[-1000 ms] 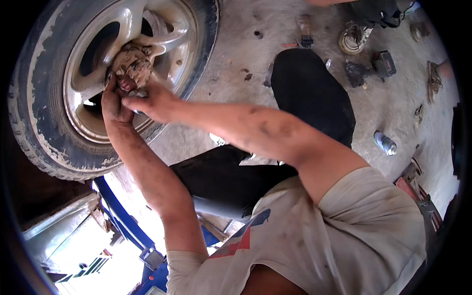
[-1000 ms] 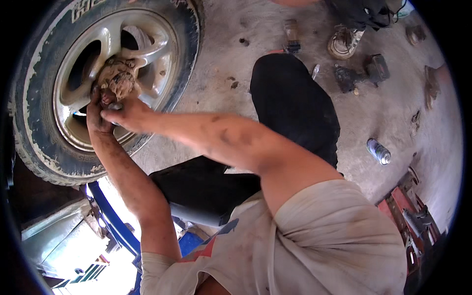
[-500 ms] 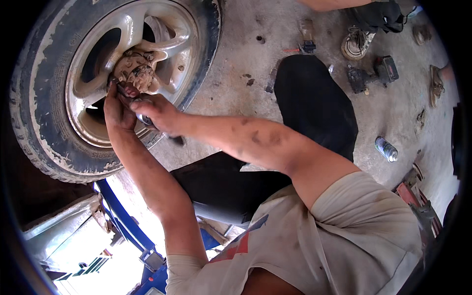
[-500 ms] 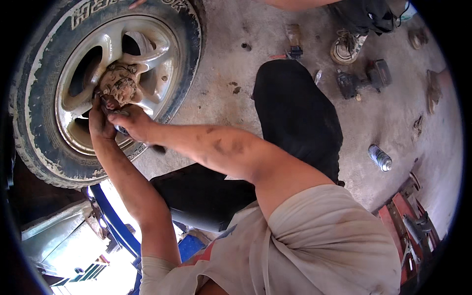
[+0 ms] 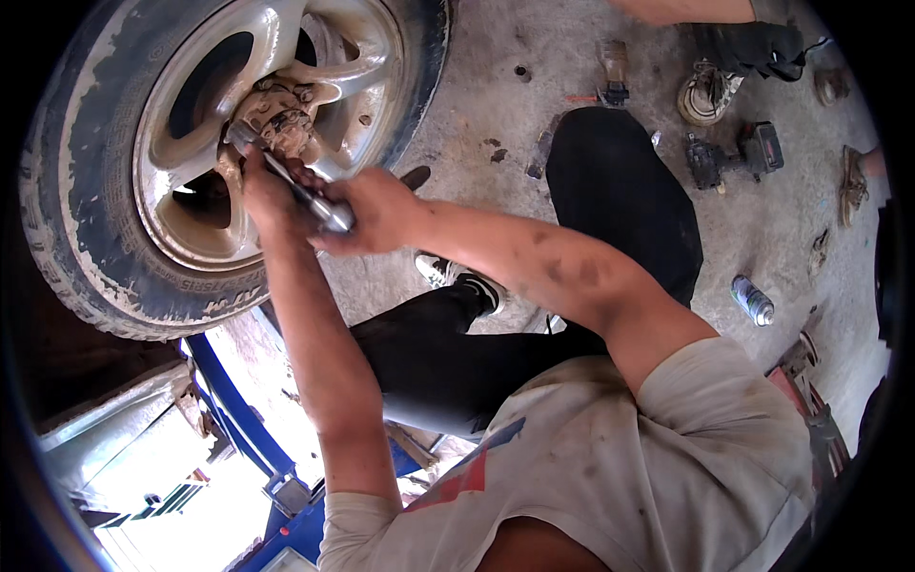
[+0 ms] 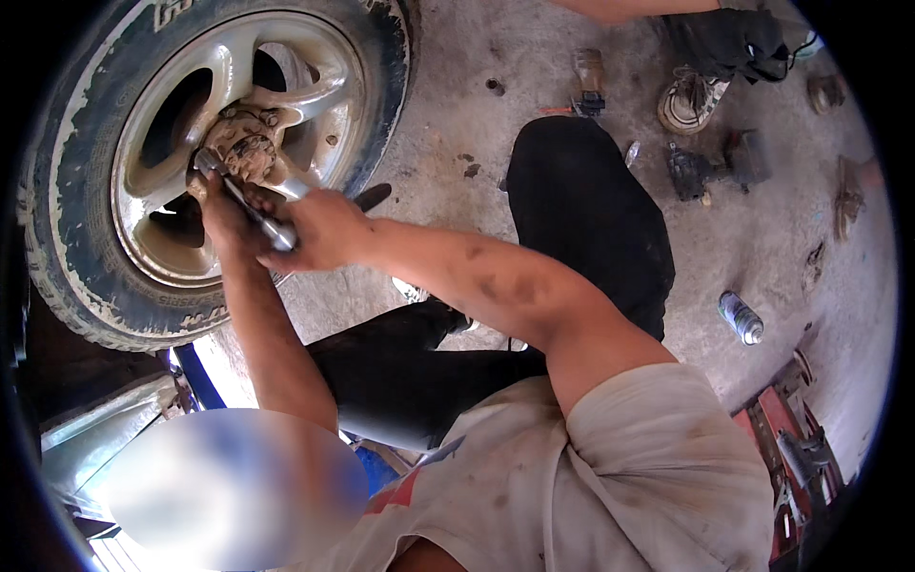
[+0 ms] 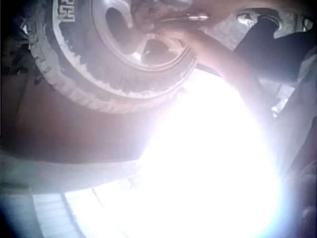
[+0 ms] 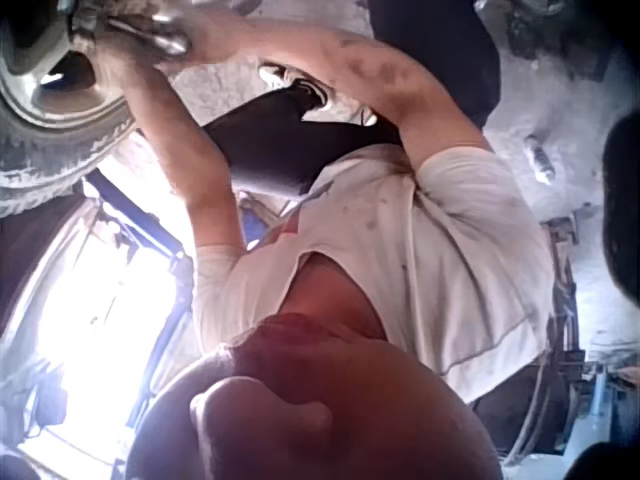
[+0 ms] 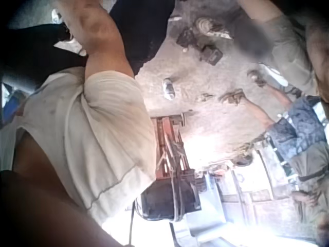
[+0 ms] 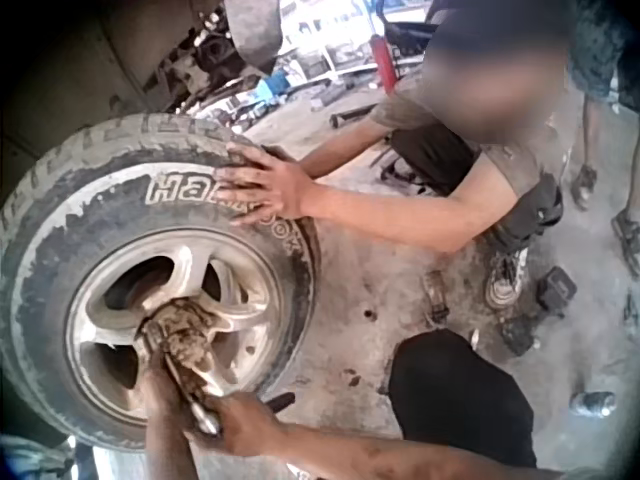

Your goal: The person uses a manual ratchet and an impact wrench to loosen and remove lug nuts from a vehicle tire. After removing all nuts, the person pulls the tire off the hub and sets it aside.

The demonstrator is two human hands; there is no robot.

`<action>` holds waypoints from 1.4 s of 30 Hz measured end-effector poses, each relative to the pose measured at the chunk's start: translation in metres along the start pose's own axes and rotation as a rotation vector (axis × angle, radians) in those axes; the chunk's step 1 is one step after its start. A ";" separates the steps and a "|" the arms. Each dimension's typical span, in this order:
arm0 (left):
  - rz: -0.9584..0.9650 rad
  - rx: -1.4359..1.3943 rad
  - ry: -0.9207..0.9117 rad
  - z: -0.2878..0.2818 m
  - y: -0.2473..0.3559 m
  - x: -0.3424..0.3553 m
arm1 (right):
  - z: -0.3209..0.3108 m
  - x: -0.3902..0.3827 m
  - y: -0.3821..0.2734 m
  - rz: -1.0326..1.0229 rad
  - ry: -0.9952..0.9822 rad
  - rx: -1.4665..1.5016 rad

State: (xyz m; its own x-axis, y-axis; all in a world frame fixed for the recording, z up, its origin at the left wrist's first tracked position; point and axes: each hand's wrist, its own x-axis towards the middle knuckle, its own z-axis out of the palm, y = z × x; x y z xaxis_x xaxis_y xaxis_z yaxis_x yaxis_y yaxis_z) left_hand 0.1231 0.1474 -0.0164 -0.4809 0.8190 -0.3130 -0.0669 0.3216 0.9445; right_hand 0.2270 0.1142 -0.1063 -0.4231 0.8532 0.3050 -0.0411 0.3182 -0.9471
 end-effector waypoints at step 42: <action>-0.136 -1.402 -0.533 -0.039 -0.127 0.067 | 0.030 0.046 -0.026 0.098 -0.627 -1.401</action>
State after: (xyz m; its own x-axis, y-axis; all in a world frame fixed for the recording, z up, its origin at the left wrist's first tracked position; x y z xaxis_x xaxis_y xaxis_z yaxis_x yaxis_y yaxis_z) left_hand 0.0653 0.1425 -0.1535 -0.0576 0.9921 -0.1110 -0.9897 -0.0421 0.1365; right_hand 0.1815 0.1326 -0.0709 -0.6887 0.7022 -0.1806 0.7140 0.7002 -0.0004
